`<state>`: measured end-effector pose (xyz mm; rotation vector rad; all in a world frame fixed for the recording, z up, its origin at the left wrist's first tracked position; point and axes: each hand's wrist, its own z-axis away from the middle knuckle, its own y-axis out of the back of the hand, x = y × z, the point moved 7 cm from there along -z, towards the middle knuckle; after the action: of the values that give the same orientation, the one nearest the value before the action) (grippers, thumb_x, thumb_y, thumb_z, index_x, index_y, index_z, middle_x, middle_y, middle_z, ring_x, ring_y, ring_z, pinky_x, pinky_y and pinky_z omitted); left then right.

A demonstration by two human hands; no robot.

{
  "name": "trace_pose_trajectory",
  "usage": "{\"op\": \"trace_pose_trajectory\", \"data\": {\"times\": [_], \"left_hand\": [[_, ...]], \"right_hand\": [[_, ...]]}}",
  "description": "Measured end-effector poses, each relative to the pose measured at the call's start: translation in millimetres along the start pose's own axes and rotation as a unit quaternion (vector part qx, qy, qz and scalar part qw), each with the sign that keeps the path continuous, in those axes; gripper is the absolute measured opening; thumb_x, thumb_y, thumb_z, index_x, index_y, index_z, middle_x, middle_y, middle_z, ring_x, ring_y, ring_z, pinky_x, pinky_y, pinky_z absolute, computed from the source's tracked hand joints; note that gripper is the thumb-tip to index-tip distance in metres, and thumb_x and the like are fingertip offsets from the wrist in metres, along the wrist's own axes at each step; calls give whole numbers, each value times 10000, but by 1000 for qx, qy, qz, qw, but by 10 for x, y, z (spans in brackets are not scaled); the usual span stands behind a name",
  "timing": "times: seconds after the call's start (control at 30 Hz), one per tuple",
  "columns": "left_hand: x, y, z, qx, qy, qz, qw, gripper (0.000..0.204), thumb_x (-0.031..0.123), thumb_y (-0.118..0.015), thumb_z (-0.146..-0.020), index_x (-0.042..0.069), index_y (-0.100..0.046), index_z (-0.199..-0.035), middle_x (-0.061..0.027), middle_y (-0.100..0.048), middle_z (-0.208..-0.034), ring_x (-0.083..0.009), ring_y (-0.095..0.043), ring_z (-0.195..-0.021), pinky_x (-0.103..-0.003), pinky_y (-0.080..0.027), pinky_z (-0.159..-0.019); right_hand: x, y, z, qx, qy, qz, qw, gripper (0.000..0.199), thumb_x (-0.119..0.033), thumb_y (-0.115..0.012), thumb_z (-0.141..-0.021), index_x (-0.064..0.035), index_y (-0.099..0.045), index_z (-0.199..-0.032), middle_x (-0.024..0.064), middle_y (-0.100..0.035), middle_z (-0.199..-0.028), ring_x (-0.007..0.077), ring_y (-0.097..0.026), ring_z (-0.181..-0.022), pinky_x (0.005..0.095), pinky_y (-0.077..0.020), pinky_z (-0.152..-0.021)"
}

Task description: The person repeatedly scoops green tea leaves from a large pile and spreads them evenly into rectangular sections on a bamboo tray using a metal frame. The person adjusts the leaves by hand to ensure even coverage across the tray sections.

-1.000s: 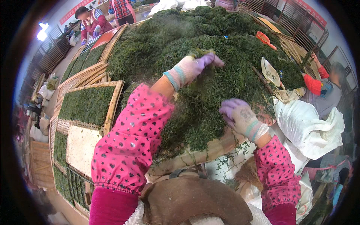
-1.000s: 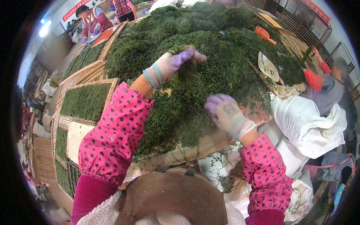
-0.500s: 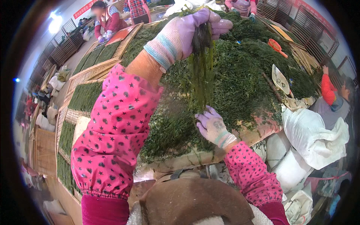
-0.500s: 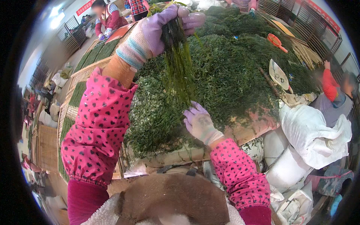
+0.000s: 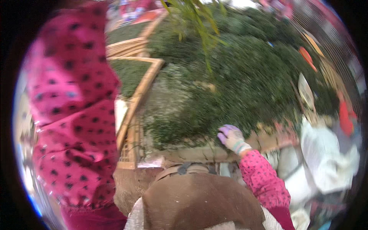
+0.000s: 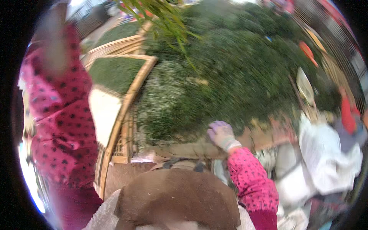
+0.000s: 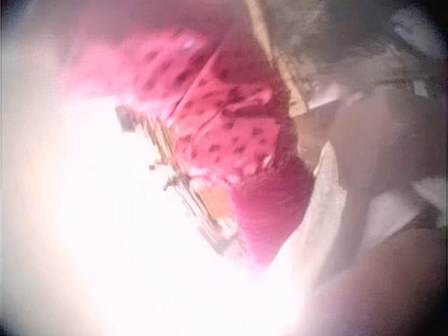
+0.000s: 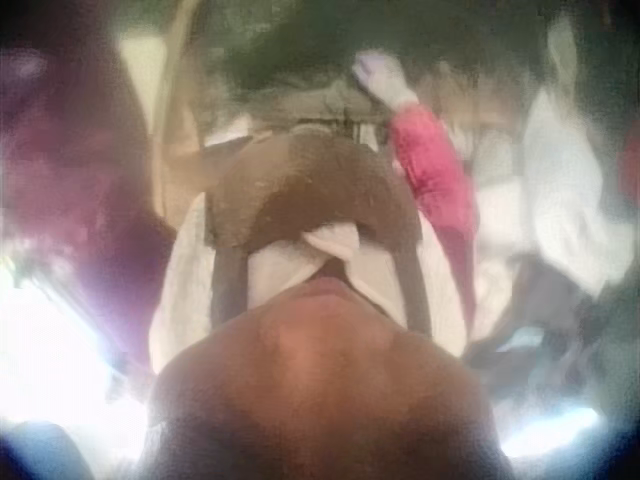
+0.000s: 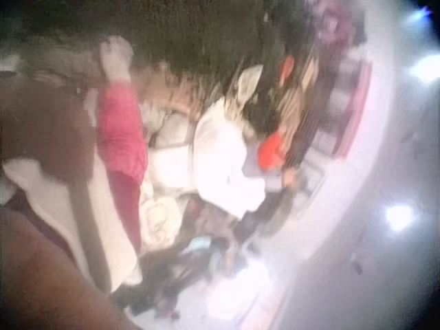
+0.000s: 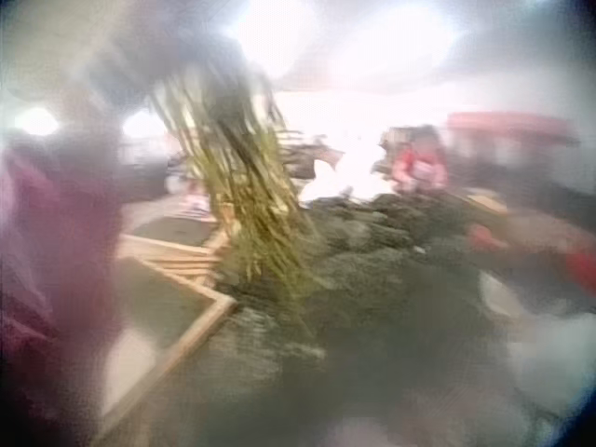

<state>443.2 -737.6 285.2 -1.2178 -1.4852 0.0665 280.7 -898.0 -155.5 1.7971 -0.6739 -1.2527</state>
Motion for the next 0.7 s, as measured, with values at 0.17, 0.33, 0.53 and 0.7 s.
{"op": "trace_pose_trajectory", "data": {"times": [0.17,0.33,0.53,0.7], "left_hand": [[345,36,579,45,-84,-38,995,283,278,-477,-1039,19,-553,-1125,-158,-693,-937,-225,-662,-726,-319,-472,-529],[712,172,1008,113,-142,-49,982,292,287,-453,-1042,26,-526,-1151,-157,-688,-913,-222,-652,-630,-284,-433,-405],[1154,279,1550,105,-176,-49,978,178,276,-465,-1042,110,-513,-1084,-60,-607,-821,-153,-559,-571,-233,-401,-423],[1361,241,1859,40,-195,18,980,153,269,-477,-1041,120,-496,-1070,-49,-553,-847,-137,-540,-630,-223,-402,-428]], "right_hand": [[182,100,-1104,-90,-51,-24,994,817,-510,-798,-753,-162,-503,-1430,253,-345,-1559,462,-391,-1388,512,-373,-1127],[292,-455,-1620,-263,-162,10,951,1114,-615,-856,-654,-231,-322,-1553,237,-102,-1657,539,-204,-1468,585,-280,-1184],[-35,-893,-1425,-273,-68,94,955,788,-332,-831,-756,-119,-501,-1439,210,-287,-1581,491,-338,-1402,530,-377,-1136],[253,-557,-1489,-256,-45,38,965,578,-91,-740,-709,-34,-635,-1275,231,-614,-1271,393,-574,-1216,416,-468,-1053]]}}
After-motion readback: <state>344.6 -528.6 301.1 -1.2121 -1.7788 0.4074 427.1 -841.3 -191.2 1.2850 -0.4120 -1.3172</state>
